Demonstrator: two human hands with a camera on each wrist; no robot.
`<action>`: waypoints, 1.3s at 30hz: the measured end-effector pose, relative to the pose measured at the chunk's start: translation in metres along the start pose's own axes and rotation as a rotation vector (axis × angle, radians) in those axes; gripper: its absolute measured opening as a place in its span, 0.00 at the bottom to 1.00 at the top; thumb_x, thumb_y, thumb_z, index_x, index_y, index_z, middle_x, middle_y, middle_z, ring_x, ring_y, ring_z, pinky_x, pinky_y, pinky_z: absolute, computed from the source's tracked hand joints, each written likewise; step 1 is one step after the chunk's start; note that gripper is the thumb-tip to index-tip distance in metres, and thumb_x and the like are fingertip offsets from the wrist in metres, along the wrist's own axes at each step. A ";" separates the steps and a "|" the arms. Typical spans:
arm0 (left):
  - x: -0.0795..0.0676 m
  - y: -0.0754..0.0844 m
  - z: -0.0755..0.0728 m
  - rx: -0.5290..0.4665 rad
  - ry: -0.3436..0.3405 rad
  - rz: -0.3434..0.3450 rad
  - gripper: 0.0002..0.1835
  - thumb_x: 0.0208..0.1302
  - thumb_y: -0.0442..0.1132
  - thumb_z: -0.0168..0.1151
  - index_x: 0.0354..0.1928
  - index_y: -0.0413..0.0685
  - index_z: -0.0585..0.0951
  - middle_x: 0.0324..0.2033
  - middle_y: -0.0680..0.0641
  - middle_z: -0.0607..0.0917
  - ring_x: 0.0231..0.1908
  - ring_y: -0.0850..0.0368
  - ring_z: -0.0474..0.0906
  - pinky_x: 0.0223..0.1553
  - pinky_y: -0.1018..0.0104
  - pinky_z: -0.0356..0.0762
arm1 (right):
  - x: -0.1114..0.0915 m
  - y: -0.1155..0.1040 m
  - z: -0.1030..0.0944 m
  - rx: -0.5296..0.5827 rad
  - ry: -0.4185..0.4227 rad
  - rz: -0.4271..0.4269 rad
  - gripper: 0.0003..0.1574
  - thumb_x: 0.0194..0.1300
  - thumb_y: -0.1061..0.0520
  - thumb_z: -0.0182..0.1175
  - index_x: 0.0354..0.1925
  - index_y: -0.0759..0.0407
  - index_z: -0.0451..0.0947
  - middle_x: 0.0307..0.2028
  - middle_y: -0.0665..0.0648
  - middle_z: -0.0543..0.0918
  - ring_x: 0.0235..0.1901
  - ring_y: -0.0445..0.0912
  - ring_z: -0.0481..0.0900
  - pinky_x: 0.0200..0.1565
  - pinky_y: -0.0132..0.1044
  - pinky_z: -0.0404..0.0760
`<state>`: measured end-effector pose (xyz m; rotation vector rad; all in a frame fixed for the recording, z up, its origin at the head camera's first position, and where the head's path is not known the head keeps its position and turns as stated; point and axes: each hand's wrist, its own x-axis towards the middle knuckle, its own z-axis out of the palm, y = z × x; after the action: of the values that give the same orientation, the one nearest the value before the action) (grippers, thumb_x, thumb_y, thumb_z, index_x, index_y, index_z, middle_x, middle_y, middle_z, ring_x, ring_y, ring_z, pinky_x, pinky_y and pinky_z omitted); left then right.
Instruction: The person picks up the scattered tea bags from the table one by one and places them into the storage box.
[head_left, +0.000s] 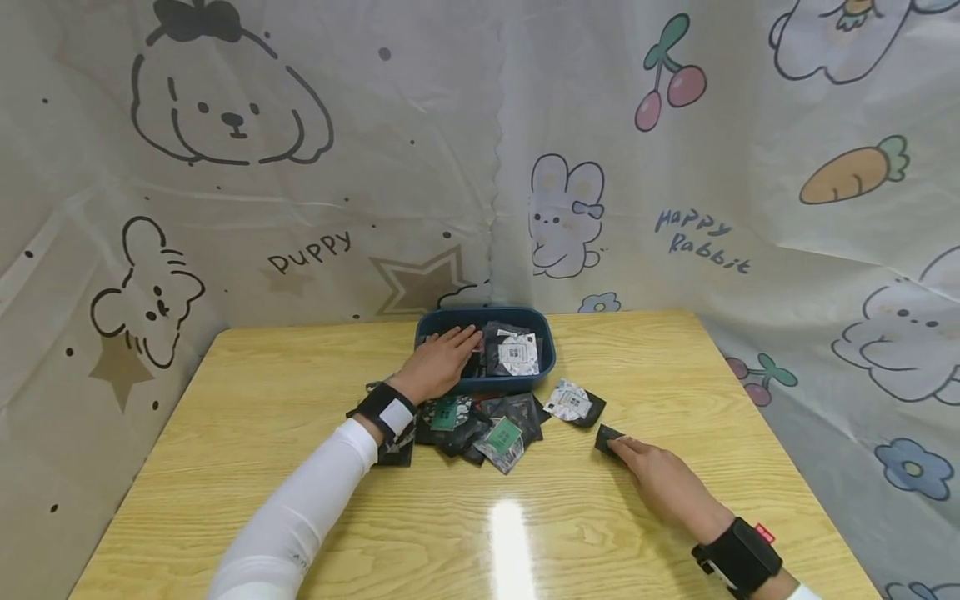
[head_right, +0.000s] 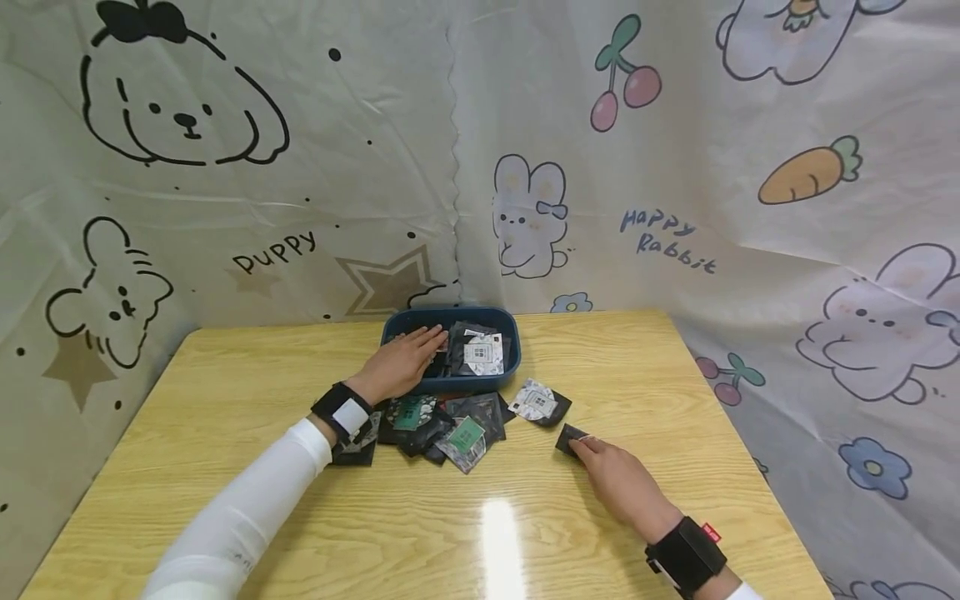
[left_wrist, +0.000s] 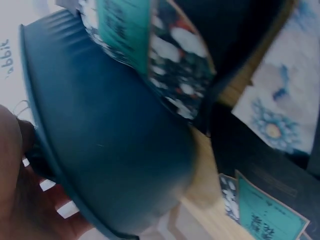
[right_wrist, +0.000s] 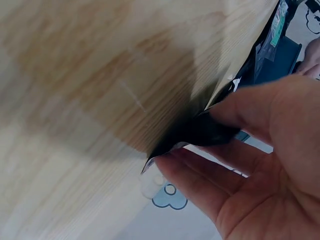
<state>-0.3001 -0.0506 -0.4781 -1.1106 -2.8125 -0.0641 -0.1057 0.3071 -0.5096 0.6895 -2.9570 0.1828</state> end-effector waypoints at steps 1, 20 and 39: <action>-0.001 -0.001 0.001 -0.011 -0.023 -0.010 0.26 0.73 0.47 0.40 0.70 0.52 0.55 0.68 0.46 0.57 0.65 0.46 0.52 0.60 0.41 0.58 | 0.000 -0.001 0.000 0.000 0.010 -0.005 0.25 0.60 0.67 0.57 0.57 0.62 0.71 0.49 0.66 0.78 0.45 0.56 0.77 0.42 0.50 0.79; -0.104 0.021 -0.006 -0.131 0.102 0.196 0.34 0.69 0.59 0.41 0.71 0.52 0.51 0.69 0.44 0.53 0.67 0.50 0.45 0.64 0.47 0.51 | 0.008 -0.016 -0.054 0.015 0.182 -0.068 0.34 0.49 0.75 0.61 0.56 0.58 0.72 0.47 0.60 0.80 0.39 0.51 0.80 0.31 0.42 0.82; -0.124 0.036 0.012 -0.111 -0.094 0.096 0.30 0.65 0.47 0.56 0.67 0.53 0.62 0.63 0.44 0.65 0.60 0.43 0.61 0.58 0.45 0.64 | 0.138 -0.023 -0.090 0.106 0.313 -0.331 0.28 0.66 0.67 0.48 0.63 0.53 0.67 0.58 0.58 0.72 0.55 0.51 0.70 0.51 0.49 0.75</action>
<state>-0.1864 -0.1074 -0.5054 -1.3034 -2.8633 -0.1656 -0.2128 0.2394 -0.4010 1.0433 -2.5099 0.3823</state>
